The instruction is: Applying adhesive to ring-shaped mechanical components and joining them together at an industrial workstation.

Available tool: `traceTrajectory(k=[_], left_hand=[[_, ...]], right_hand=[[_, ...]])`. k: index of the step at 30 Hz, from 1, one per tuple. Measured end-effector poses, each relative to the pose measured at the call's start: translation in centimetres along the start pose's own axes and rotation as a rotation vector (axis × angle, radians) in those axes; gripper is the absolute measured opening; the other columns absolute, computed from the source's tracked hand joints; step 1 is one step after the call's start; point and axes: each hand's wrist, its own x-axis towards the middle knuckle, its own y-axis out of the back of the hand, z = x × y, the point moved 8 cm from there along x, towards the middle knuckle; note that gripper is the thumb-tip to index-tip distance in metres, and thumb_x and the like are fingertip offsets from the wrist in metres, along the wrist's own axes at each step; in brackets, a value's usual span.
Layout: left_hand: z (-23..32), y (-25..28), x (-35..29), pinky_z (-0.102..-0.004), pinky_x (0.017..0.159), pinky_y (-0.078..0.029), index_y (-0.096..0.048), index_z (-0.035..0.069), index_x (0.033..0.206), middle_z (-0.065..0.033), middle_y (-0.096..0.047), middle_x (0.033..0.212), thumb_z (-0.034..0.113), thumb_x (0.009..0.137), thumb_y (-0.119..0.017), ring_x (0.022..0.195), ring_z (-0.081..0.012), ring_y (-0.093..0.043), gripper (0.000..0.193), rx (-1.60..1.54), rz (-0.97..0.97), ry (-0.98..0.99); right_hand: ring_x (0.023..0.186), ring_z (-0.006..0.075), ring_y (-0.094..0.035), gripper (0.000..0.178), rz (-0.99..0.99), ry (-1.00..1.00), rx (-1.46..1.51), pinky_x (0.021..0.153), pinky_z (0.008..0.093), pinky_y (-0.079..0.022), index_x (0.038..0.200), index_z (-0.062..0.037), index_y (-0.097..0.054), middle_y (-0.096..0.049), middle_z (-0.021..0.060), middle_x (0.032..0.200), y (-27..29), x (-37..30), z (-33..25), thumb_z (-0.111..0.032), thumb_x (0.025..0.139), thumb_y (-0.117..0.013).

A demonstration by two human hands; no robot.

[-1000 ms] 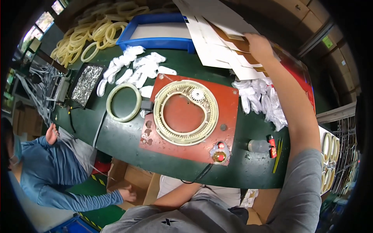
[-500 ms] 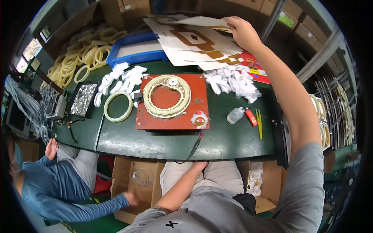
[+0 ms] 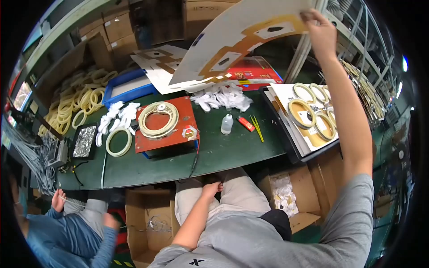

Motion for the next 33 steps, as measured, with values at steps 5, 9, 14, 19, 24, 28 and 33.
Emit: traceTrajectory(k=[5,9,14,19,24,28,33], left_hand=[[4.9,-2.2,-5.3,-0.0324,0.082,-0.056,-0.067,-0.004,0.111,-0.0126,-0.07,0.102,0.027,0.097,-0.066,0.088,-0.0194,-0.068,0.033,0.172,-0.181,-0.254],[10.1,-7.3,-15.3,-0.0352,0.092,-0.052,-0.057,-0.005,0.126,-0.0177,-0.067,0.114,0.024,0.099,-0.064,0.102,-0.0241,-0.066,0.04,0.155,-0.507,-0.215],[20.2,-15.7,-22.2,-0.0449,0.101,-0.05,-0.034,-0.003,0.151,-0.0293,-0.058,0.132,0.065,0.102,-0.031,0.119,-0.0367,-0.061,0.083,-0.094,-1.106,-0.39],[26.5,-23.5,-27.2,-0.0531,0.097,-0.052,-0.015,-0.002,0.158,-0.0379,-0.047,0.14,0.078,0.096,-0.019,0.12,-0.0437,-0.06,0.101,-0.386,-1.315,-0.333],[25.0,-28.2,-28.7,-0.047,0.081,-0.061,-0.013,0.003,0.155,-0.0261,-0.059,0.129,0.036,0.106,-0.045,0.107,-0.0349,-0.068,0.068,-0.131,-1.165,-0.37],[23.4,-29.1,-27.0,-0.0384,0.07,-0.062,-0.021,0.0,0.148,-0.0257,-0.067,0.105,0.011,0.106,-0.046,0.085,-0.0338,-0.074,0.05,-0.103,-1.172,-0.259],[23.3,-30.4,-24.1,-0.034,0.065,-0.061,-0.027,-0.001,0.143,-0.0226,-0.069,0.094,0.011,0.106,-0.044,0.078,-0.029,-0.073,0.043,0.002,-1.054,-0.321]], right_hand=[[0.106,0.0241,-0.066,0.024,0.198,0.175,0.41,0.099,0.0377,-0.055,0.117,0.0069,-0.066,-0.068,0.0131,0.121,18.2,2.4,1.2,-0.003,0.096,-0.058],[0.118,0.0323,-0.06,0.027,0.474,-0.012,0.597,0.103,0.047,-0.055,0.119,0.009,-0.06,-0.065,0.0187,0.12,33.9,1.2,4.2,0.007,0.094,-0.049],[0.129,0.034,-0.052,0.035,0.683,-0.131,0.426,0.117,0.0488,-0.041,0.126,0.0106,-0.056,-0.059,0.0201,0.13,39.9,-3.7,6.4,-0.014,0.101,-0.048],[0.13,0.0344,-0.051,0.04,0.691,-0.151,0.403,0.117,0.0483,-0.04,0.129,0.0103,-0.054,-0.057,0.0209,0.133,44.3,-5.5,5.4,-0.019,0.102,-0.046],[0.132,0.0348,-0.05,0.045,0.693,-0.231,0.407,0.117,0.0478,-0.04,0.132,0.0101,-0.051,-0.056,0.0217,0.136,46.1,-8.9,8.2,-0.024,0.103,-0.043],[0.133,0.0351,-0.048,0.05,0.678,-0.319,0.401,0.117,0.0475,-0.039,0.134,0.0098,-0.05,-0.054,0.0223,0.138,45.8,-11.3,11.2,-0.029,0.104,-0.041],[0.135,0.0355,-0.047,0.055,0.659,-0.42,0.448,0.117,0.047,-0.038,0.137,0.0096,-0.048,-0.053,0.0231,0.14,43.6,-13.9,15.1,-0.034,0.104,-0.039]])
